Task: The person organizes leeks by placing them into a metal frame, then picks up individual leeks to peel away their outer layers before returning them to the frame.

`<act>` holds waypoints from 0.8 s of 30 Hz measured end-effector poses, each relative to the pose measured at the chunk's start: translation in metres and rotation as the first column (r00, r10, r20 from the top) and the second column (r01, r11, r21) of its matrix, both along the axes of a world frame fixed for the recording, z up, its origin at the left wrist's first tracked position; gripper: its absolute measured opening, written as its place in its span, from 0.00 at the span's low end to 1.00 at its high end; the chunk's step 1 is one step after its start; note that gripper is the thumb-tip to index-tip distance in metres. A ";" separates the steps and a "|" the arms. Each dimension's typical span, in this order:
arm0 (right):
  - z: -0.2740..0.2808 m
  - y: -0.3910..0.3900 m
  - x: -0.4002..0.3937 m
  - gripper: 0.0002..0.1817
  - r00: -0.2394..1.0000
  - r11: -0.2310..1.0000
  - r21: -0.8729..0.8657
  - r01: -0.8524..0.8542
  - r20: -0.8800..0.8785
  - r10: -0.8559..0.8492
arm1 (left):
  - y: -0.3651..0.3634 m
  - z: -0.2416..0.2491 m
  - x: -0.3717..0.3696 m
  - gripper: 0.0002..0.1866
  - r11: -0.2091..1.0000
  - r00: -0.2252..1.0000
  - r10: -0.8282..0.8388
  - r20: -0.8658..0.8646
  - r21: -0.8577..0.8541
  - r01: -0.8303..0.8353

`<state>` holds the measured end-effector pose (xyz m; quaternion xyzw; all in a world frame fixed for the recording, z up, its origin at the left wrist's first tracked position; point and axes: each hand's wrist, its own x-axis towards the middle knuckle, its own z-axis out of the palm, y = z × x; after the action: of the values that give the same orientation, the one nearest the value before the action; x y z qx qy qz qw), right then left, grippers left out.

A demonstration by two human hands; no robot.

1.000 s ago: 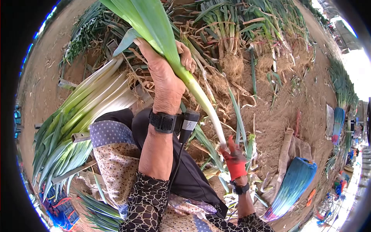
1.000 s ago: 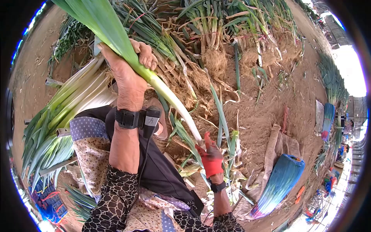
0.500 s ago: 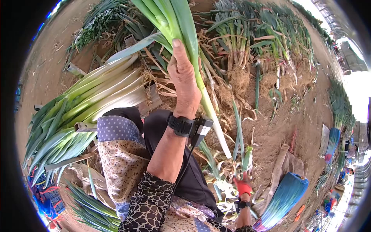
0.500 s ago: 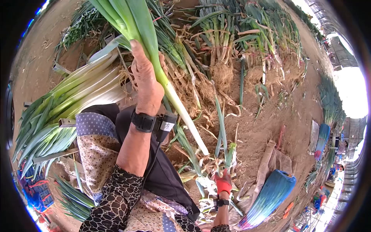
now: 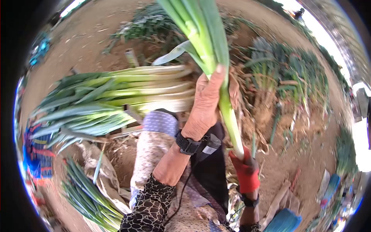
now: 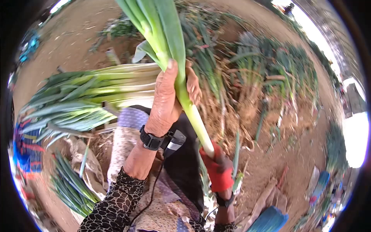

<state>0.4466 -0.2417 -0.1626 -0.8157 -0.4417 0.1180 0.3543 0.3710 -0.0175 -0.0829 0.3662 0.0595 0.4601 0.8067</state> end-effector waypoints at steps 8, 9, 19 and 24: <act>-0.018 -0.021 -0.006 0.23 0.974 0.974 -0.030 -0.223 0.038 0.224 | 0.059 0.105 -0.259 0.24 0.771 0.769 0.578 0.275 0.126 -0.624; -0.031 -0.030 0.009 0.25 0.976 0.977 -0.085 -0.196 0.081 0.203 | 0.061 0.110 -0.306 0.24 0.724 0.735 0.615 0.284 0.166 -0.670; -0.121 -0.060 0.134 0.37 0.913 0.775 -0.612 0.158 0.389 0.121 | -0.145 0.071 -0.707 0.18 0.150 -0.044 0.898 -0.438 0.398 -0.905; -0.175 -0.071 0.135 0.16 0.976 0.962 -0.181 -0.206 0.035 0.216 | -0.331 -0.066 -0.831 0.23 0.255 -0.530 0.569 -0.629 0.747 -0.614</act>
<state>0.5815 -0.3130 -0.3379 -0.7952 -0.5234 0.1714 0.2538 -0.4597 -0.3480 -0.1490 0.4147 0.7660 0.4846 0.0796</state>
